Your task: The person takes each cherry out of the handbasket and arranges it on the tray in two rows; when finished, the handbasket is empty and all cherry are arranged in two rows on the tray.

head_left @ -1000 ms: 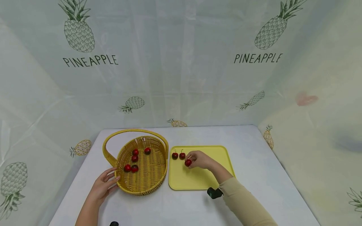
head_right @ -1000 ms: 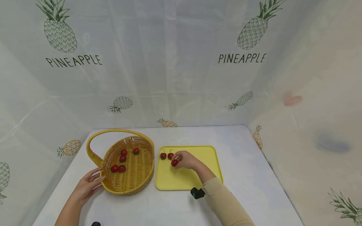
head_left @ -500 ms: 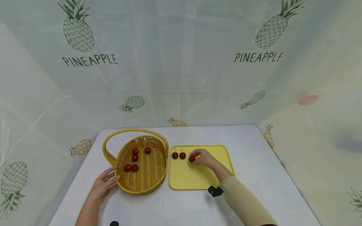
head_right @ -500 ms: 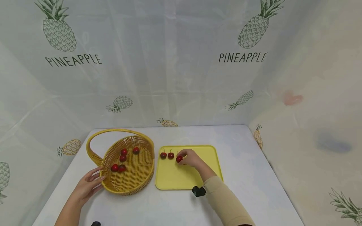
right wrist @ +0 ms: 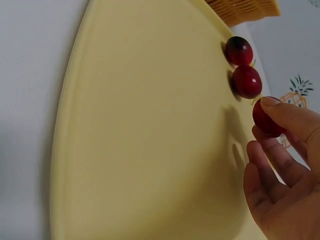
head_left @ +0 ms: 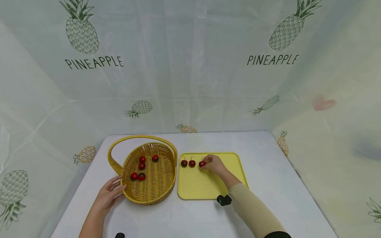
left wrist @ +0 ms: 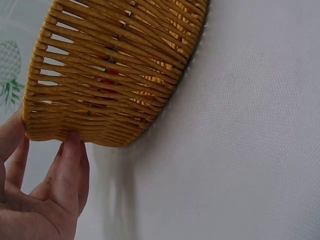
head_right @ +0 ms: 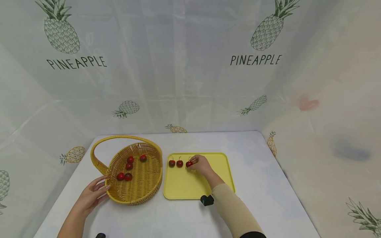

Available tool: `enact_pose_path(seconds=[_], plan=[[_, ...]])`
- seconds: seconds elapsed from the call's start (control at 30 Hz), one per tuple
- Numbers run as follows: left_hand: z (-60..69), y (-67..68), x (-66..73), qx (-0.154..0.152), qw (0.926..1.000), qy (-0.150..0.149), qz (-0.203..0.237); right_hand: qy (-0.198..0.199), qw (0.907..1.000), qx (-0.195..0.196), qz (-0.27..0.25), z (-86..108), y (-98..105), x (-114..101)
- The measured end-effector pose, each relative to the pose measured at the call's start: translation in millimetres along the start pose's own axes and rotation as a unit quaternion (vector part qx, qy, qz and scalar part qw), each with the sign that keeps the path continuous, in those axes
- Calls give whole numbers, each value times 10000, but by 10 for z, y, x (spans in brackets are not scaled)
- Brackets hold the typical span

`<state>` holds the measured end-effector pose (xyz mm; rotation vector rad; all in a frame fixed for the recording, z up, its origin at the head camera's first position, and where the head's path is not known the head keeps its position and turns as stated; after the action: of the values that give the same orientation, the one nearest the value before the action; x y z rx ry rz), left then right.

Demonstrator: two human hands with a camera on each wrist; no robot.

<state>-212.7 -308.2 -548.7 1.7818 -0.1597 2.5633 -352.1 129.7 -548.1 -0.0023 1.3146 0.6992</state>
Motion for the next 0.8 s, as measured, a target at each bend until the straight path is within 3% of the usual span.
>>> enact_pose_path(seconds=[0.33,0.8], plan=[[0,-5,0,33,10000,21,-10,-30,9996,248,109,-130,-27,51],[-3,0,2,46,10000,-17,15,47,9985,436,329,-171,-60,36]])
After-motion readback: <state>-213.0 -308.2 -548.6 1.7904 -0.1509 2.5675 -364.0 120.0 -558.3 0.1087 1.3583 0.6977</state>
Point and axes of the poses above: each hand's wrist, its own z-axis away from the middle knuckle, its own y-axis out of the back of the hand, x = y × z, the point moved 7 cm from there along -z, towards the middle knuckle, and after that the axes turned 15 degrees about -x, right-handed, at the moved point
